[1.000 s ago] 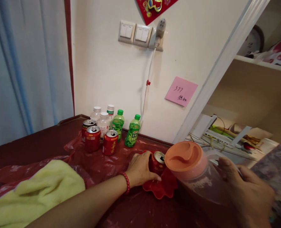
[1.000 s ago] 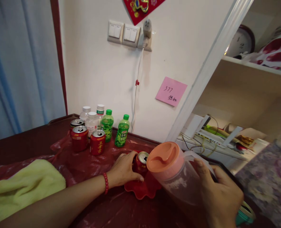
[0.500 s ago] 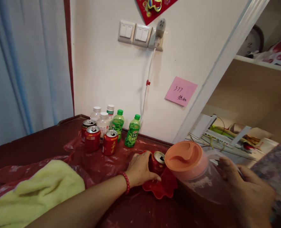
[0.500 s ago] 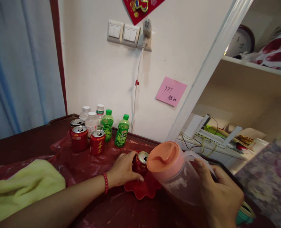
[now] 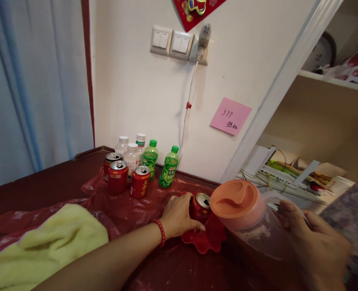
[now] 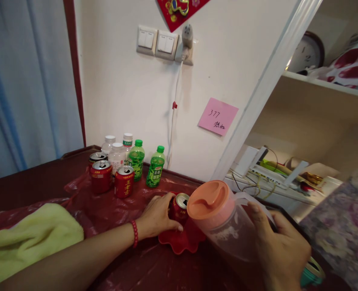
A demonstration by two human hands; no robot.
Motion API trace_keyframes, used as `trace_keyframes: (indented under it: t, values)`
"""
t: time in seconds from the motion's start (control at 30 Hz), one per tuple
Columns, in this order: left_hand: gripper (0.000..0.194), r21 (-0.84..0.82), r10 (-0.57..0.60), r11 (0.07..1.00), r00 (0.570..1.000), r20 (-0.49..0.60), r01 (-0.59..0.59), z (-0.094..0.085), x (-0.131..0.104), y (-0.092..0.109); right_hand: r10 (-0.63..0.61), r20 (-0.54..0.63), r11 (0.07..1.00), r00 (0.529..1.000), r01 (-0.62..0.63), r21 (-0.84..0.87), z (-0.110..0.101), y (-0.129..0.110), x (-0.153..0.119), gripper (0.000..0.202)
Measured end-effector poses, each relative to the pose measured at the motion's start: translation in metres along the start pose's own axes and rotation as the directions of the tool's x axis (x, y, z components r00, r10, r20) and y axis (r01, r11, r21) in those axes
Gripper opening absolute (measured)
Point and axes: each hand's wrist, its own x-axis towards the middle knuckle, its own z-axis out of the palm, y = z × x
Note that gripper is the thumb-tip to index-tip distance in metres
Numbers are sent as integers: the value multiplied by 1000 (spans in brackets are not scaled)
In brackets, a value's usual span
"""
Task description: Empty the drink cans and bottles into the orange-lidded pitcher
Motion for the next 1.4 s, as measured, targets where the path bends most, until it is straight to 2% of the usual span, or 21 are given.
trace_keyframes:
  t: [0.33, 0.6, 1.17, 1.4]
  values:
    - [80, -3, 0, 1000, 1000, 0, 0, -1, 0, 1, 12, -2, 1000, 1000, -12, -14, 0, 0, -2, 57]
    - [80, 6, -6, 1000, 1000, 7, 6, -2, -1, 2, -51, 3, 999, 999, 51, -1, 1, 6, 1, 57]
    - [79, -1, -5, 1000, 1000, 2, 5, 0, -1, 1, -70, 18, 998, 997, 70, 6, 4, 15, 4, 71]
    - [79, -11, 2, 1000, 1000, -4, -2, 0, 0, 0, -62, -9, 998, 998, 62, -10, 9, 24, 10, 75]
